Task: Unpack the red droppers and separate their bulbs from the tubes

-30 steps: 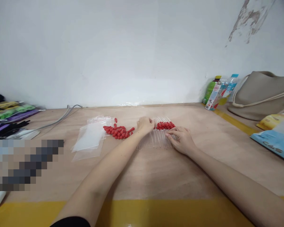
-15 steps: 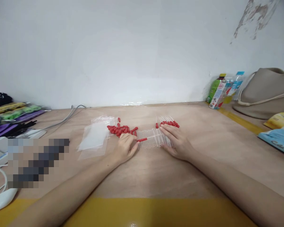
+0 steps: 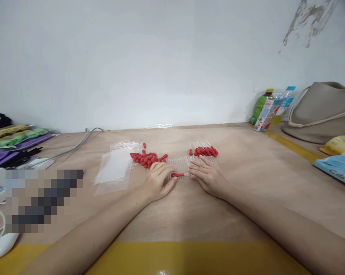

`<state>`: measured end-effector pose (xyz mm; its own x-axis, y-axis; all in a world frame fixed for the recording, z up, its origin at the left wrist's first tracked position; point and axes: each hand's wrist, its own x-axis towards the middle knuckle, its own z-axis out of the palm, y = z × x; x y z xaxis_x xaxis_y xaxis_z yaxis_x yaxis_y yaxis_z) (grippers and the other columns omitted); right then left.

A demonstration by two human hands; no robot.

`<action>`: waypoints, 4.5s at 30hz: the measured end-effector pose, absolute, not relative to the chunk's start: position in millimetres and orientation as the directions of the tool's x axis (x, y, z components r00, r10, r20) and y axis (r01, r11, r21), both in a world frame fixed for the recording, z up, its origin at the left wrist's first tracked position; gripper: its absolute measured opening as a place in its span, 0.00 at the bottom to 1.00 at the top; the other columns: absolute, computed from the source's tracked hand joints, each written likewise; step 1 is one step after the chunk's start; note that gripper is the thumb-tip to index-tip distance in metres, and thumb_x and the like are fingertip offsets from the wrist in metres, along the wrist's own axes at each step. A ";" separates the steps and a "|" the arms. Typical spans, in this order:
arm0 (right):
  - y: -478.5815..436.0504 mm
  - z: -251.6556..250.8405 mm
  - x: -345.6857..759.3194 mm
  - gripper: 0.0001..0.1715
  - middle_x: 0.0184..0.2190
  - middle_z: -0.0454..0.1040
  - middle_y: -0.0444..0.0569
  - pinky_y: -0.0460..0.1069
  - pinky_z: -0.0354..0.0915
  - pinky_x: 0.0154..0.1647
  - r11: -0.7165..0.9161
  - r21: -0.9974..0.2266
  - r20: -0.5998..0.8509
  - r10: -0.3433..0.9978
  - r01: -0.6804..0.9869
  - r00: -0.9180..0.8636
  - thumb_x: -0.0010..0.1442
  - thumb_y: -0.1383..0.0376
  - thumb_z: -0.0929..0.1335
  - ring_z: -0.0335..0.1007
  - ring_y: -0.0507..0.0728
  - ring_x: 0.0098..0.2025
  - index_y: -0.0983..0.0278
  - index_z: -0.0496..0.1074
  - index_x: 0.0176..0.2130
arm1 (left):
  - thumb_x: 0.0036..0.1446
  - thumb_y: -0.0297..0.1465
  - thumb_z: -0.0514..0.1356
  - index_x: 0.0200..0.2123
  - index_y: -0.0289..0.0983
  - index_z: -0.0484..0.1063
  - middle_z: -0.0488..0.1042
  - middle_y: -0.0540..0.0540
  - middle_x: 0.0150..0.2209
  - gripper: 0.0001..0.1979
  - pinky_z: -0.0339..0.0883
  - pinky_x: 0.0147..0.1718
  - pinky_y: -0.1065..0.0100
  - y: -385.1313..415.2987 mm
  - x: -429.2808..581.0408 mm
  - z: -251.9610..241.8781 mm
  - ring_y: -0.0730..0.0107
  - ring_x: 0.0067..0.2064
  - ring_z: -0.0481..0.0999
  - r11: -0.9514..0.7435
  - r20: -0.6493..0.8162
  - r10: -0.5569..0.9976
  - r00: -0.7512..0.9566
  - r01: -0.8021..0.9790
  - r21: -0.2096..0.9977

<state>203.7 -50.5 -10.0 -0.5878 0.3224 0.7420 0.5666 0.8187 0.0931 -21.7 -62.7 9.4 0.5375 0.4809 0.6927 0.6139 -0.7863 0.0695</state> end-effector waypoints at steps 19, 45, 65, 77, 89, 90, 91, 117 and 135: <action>-55.8 -9.0 195.6 0.12 0.41 0.74 0.54 0.54 0.62 0.54 0.916 -0.012 0.758 0.270 0.402 -0.593 0.59 0.68 0.62 0.68 0.54 0.46 0.69 0.70 0.42 | 0.58 0.32 0.53 0.36 0.38 0.69 0.75 0.50 0.38 0.07 0.53 0.52 0.60 -63.3 -5.6 9.5 0.70 0.44 0.71 -0.831 0.602 0.435 0.669 0.556 -0.017; -64.1 -3.3 211.0 0.20 0.45 0.71 0.56 0.56 0.59 0.56 0.921 0.167 0.718 0.131 0.351 -0.684 0.58 0.76 0.58 0.60 0.56 0.54 0.70 0.66 0.49 | 0.59 0.29 0.49 0.36 0.38 0.69 0.75 0.49 0.42 0.09 0.39 0.58 0.53 -71.7 -10.4 18.0 0.66 0.53 0.65 -0.852 0.504 0.435 0.746 0.522 -0.039; -43.7 1.7 242.4 0.14 0.24 0.72 0.45 0.51 0.61 0.35 0.619 -0.052 0.814 0.481 0.784 -0.326 0.58 0.65 0.63 0.68 0.53 0.29 0.60 0.72 0.43 | 0.58 0.28 0.50 0.37 0.37 0.68 0.64 0.44 0.36 0.08 0.65 0.35 0.66 -61.5 -50.7 27.2 0.69 0.37 0.67 -0.683 0.737 0.538 0.410 0.724 0.095; -38.2 -1.2 227.2 0.09 0.25 0.74 0.46 0.50 0.52 0.35 0.520 -0.070 0.783 0.557 0.852 -0.276 0.55 0.68 0.62 0.67 0.54 0.30 0.64 0.72 0.32 | 0.50 0.29 0.52 0.41 0.36 0.66 0.71 0.48 0.30 0.13 0.64 0.36 0.66 4.8 -80.8 67.6 0.67 0.34 0.70 -0.316 0.575 0.816 0.058 0.878 0.359; -43.3 -0.3 222.1 0.17 0.27 0.72 0.48 0.51 0.52 0.38 0.571 -0.016 0.707 0.587 0.821 -0.395 0.55 0.54 0.63 0.64 0.55 0.33 0.62 0.74 0.33 | 0.52 0.43 0.52 0.32 0.36 0.71 0.75 0.44 0.30 0.17 0.62 0.33 0.66 19.6 -80.9 56.4 0.62 0.34 0.73 -0.136 0.404 0.915 0.016 0.953 0.270; -44.4 0.8 222.3 0.19 0.28 0.71 0.48 0.51 0.53 0.39 0.575 -0.018 0.690 0.599 0.818 -0.405 0.54 0.51 0.63 0.63 0.55 0.33 0.62 0.74 0.33 | 0.53 0.43 0.50 0.31 0.36 0.71 0.75 0.44 0.29 0.18 0.62 0.32 0.67 18.3 -80.7 59.3 0.62 0.34 0.73 -0.132 0.407 0.913 0.013 0.955 0.265; -45.4 1.8 222.6 0.21 0.28 0.71 0.49 0.52 0.53 0.39 0.575 -0.019 0.676 0.610 0.818 -0.413 0.54 0.49 0.63 0.63 0.55 0.34 0.62 0.74 0.34 | 0.54 0.43 0.49 0.29 0.36 0.71 0.75 0.44 0.28 0.18 0.61 0.31 0.67 17.0 -80.4 62.7 0.62 0.33 0.73 -0.129 0.412 0.911 0.013 0.958 0.256; -32.2 2.9 264.6 0.40 0.41 0.70 0.54 0.53 0.52 0.41 0.685 -0.043 0.479 0.653 0.727 -0.587 0.47 0.42 0.65 0.64 0.59 0.42 0.62 0.61 0.52 | 0.47 0.47 0.53 0.33 0.36 0.74 0.73 0.35 0.42 0.22 0.58 0.45 0.55 51.9 77.1 34.3 0.48 0.50 0.66 -0.079 0.069 0.995 0.065 0.972 0.220; -47.1 -1.5 231.9 0.29 0.45 0.64 0.56 0.55 0.60 0.47 0.701 -0.196 0.807 0.513 0.686 -0.294 0.56 0.57 0.64 0.61 0.59 0.47 0.64 0.57 0.54 | 0.58 0.32 0.50 0.32 0.37 0.63 0.72 0.47 0.30 0.06 0.62 0.30 0.69 -42.7 -16.0 46.6 0.69 0.31 0.71 -0.543 0.505 0.774 0.382 0.811 0.219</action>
